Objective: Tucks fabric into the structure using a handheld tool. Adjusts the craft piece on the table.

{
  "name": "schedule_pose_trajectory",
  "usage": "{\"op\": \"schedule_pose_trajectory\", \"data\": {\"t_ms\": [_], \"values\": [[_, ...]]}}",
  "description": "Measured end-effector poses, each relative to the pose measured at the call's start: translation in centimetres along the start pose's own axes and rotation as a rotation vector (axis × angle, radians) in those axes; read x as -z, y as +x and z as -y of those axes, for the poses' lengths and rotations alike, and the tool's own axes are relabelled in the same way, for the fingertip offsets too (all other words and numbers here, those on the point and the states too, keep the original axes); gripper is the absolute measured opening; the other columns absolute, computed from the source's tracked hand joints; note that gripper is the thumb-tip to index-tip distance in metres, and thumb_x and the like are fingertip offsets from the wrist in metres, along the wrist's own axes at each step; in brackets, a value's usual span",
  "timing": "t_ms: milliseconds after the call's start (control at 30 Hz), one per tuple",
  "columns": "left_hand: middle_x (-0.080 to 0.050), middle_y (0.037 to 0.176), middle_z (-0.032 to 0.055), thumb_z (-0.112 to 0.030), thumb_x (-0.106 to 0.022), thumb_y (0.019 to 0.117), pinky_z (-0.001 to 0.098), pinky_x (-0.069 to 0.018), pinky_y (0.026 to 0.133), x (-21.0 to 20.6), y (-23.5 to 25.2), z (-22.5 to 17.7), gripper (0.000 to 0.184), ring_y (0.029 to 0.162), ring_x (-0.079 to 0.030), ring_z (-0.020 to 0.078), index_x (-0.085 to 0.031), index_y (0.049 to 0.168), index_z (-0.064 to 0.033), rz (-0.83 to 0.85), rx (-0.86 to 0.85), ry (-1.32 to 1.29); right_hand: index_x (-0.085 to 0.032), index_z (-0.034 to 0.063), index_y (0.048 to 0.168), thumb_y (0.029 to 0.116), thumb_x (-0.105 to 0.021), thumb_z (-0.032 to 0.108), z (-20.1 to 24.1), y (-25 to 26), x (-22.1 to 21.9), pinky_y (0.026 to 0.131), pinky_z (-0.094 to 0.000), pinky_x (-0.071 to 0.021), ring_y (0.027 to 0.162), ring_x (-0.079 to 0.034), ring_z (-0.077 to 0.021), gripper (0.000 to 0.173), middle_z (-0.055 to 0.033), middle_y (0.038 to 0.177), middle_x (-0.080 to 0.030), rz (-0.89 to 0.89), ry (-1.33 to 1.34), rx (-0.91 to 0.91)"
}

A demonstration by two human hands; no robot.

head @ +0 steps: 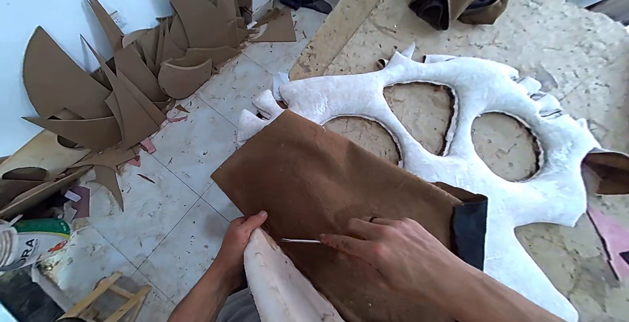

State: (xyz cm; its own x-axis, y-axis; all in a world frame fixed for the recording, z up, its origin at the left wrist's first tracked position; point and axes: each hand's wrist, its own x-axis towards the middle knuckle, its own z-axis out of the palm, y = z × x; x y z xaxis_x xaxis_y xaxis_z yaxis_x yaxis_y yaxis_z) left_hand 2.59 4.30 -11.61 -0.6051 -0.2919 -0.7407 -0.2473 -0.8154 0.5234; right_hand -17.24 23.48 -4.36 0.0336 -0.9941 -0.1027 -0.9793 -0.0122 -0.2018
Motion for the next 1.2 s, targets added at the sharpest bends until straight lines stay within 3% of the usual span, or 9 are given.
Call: {"op": "schedule_pose_trajectory", "data": {"t_ms": [167, 267, 367, 467, 567, 633, 767, 1100, 1200], "values": [[-0.072, 0.079, 0.0105, -0.021, -0.044, 0.1103, 0.0285, -0.0617, 0.069, -0.4, -0.1, -0.5, 0.033, 0.072, -0.072, 0.0142, -0.067, 0.098, 0.0008, -0.027, 0.009, 0.025, -0.077, 0.0302, 0.103, 0.0935, -0.057, 0.035, -1.2, 3.5, 1.5, 0.054, -0.0367, -0.0522, 0.063, -0.064, -0.0187, 0.022, 0.0022, 0.075, -0.064, 0.07, -0.097, 0.101], [-0.073, 0.081, 0.0102, -0.025, -0.049, 0.1089, 0.0282, -0.0619, 0.069, -0.4, -0.1, -0.7, 0.032, 0.073, -0.073, 0.014, -0.067, 0.1, 0.0003, -0.036, 0.003, 0.092, -0.075, 0.0277, 0.089, 0.0913, -0.063, 0.043, -2.9, 6.1, 1.6, 0.05, -0.0397, -0.0506, 0.059, -0.063, -0.0153, 0.019, 0.006, 0.069, -0.064, 0.175, 0.019, 0.134], [-0.073, 0.08, 0.0081, -0.025, -0.045, 0.11, 0.0272, -0.0618, 0.07, -0.3, 0.1, -1.0, 0.034, 0.073, -0.073, 0.0124, -0.066, 0.098, -0.0006, -0.037, -0.016, 0.148, -0.078, 0.0245, 0.086, 0.0873, -0.071, 0.034, -4.9, 7.2, 1.8, 0.054, -0.0276, -0.0514, 0.062, -0.062, -0.0006, 0.012, 0.0136, 0.07, -0.068, 0.269, 0.565, 0.015], [-0.073, 0.081, 0.0091, -0.027, -0.045, 0.1104, 0.0287, -0.0621, 0.072, 0.0, 0.4, -0.4, 0.037, 0.074, -0.073, 0.0133, -0.067, 0.099, 0.0008, -0.053, -0.034, 0.13, -0.076, 0.0147, 0.088, 0.088, -0.07, 0.025, -7.2, 5.4, 2.2, 0.055, -0.0176, -0.0501, 0.064, -0.06, 0.0007, 0.011, 0.009, 0.074, -0.067, 0.194, 1.018, -0.087], [-0.073, 0.084, 0.01, -0.028, -0.045, 0.1102, 0.0297, -0.0618, 0.073, -0.1, 0.7, -0.3, 0.038, 0.077, -0.073, 0.0143, -0.067, 0.102, 0.0015, -0.079, -0.036, 0.116, -0.078, 0.0257, 0.091, 0.0874, -0.073, 0.037, -8.0, 3.3, 2.2, 0.059, -0.0231, -0.0546, 0.068, -0.064, 0.001, 0.012, 0.014, 0.079, -0.07, 0.141, 0.711, -0.194], [-0.074, 0.085, 0.0104, -0.026, -0.048, 0.1093, 0.0301, -0.0622, 0.074, -0.2, 0.7, -0.1, 0.034, 0.078, -0.073, 0.0149, -0.067, 0.105, 0.0021, -0.07, -0.03, 0.071, -0.078, 0.031, 0.097, 0.0921, -0.066, 0.047, -6.3, 2.7, 1.5, 0.061, -0.0293, -0.0574, 0.072, -0.065, 0.0004, 0.02, 0.0157, 0.083, -0.07, 0.101, 0.424, -0.106], [-0.074, 0.084, 0.0116, -0.011, -0.056, 0.1037, 0.0315, -0.0625, 0.075, 0.1, 0.7, -0.2, 0.017, 0.077, -0.073, 0.016, -0.067, 0.103, 0.0026, 0.028, -0.024, 0.049, -0.077, 0.0299, 0.098, 0.0989, -0.053, 0.044, -3.1, 3.2, 0.0, 0.057, -0.0332, -0.0545, 0.068, -0.066, -0.0098, 0.028, 0.0091, 0.078, -0.067, 0.004, 0.044, 0.082], [-0.074, 0.086, 0.0124, -0.017, -0.062, 0.1023, 0.0315, -0.0624, 0.074, -0.3, 0.7, -0.2, 0.02, 0.078, -0.074, 0.0169, -0.067, 0.107, 0.0022, -0.043, 0.008, 0.086, -0.075, 0.0265, 0.089, 0.093, -0.061, 0.038, -3.6, 6.8, 0.7, 0.053, -0.0337, -0.0496, 0.063, -0.062, -0.0124, 0.018, 0.007, 0.075, -0.064, 0.061, -0.057, 0.307], [-0.074, 0.087, 0.0106, -0.024, -0.063, 0.1025, 0.0304, -0.0622, 0.075, -0.5, 0.5, -0.5, 0.026, 0.078, -0.074, 0.0156, -0.066, 0.108, 0.0011, -0.066, 0.02, 0.164, -0.075, 0.028, 0.083, 0.0864, -0.07, 0.04, -4.0, 9.0, 1.1, 0.051, -0.0384, -0.0498, 0.061, -0.063, -0.0101, 0.013, 0.0099, 0.069, -0.064, 0.224, 0.08, 0.259]]}}
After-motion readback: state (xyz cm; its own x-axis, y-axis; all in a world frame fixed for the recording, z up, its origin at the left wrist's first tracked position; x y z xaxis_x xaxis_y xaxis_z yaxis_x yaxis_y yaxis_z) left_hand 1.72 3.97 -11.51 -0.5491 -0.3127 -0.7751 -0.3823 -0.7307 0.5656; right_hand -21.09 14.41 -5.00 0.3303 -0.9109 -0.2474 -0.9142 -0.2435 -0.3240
